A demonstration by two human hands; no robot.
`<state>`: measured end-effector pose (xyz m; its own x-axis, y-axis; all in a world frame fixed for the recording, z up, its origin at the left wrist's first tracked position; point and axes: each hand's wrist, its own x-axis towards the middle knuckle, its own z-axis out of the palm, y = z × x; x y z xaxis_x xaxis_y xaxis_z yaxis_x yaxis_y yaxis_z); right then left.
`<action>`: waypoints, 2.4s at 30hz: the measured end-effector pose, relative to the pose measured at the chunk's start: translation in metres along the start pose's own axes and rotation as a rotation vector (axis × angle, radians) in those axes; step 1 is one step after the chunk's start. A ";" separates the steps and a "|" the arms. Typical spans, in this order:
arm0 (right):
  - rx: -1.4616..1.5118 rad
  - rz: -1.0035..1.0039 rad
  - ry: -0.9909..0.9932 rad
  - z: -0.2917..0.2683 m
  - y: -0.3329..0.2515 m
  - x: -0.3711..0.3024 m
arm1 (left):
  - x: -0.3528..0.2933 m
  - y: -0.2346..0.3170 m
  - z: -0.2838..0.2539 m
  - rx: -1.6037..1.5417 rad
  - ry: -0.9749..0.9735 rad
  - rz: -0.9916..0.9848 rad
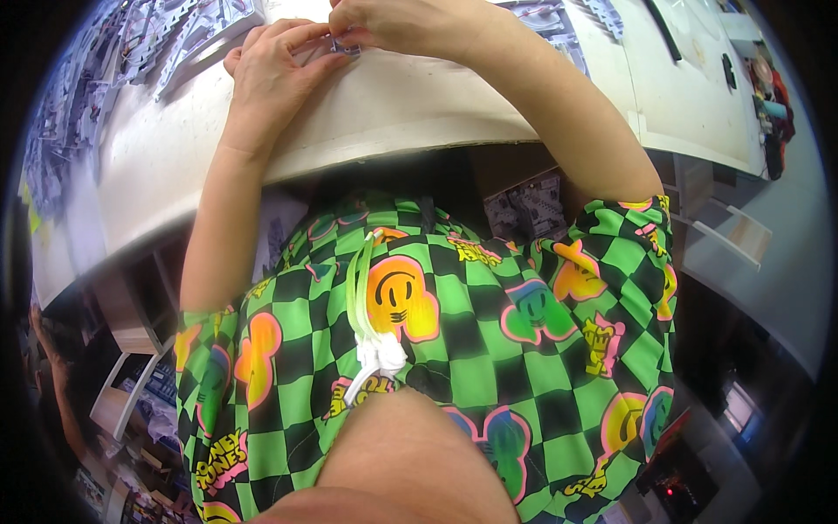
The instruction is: The person retrieves toy components from a cardboard box, places them on a workbench, and fits motors, gears, and wiring into plastic housings by hand before setting them into toy frames.
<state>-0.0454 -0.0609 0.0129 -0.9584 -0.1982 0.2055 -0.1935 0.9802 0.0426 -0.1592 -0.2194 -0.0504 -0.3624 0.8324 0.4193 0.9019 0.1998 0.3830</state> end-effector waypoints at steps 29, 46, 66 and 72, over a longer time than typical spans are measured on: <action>0.137 0.279 0.294 0.018 0.002 -0.056 | 0.008 0.012 0.007 0.017 0.013 0.136; 0.029 0.201 0.181 0.014 -0.008 -0.044 | 0.005 0.006 -0.006 -0.005 -0.024 0.048; -0.010 0.508 0.450 0.023 -0.031 -0.143 | 0.032 0.011 0.003 0.061 -0.186 0.077; -0.055 0.613 0.467 0.023 -0.017 -0.160 | 0.048 0.022 0.017 0.070 -0.201 0.095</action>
<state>0.1064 -0.0456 -0.0431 -0.7005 0.3881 0.5989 0.3654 0.9159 -0.1662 -0.1533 -0.1664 -0.0355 -0.2274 0.9339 0.2758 0.9463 0.1451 0.2889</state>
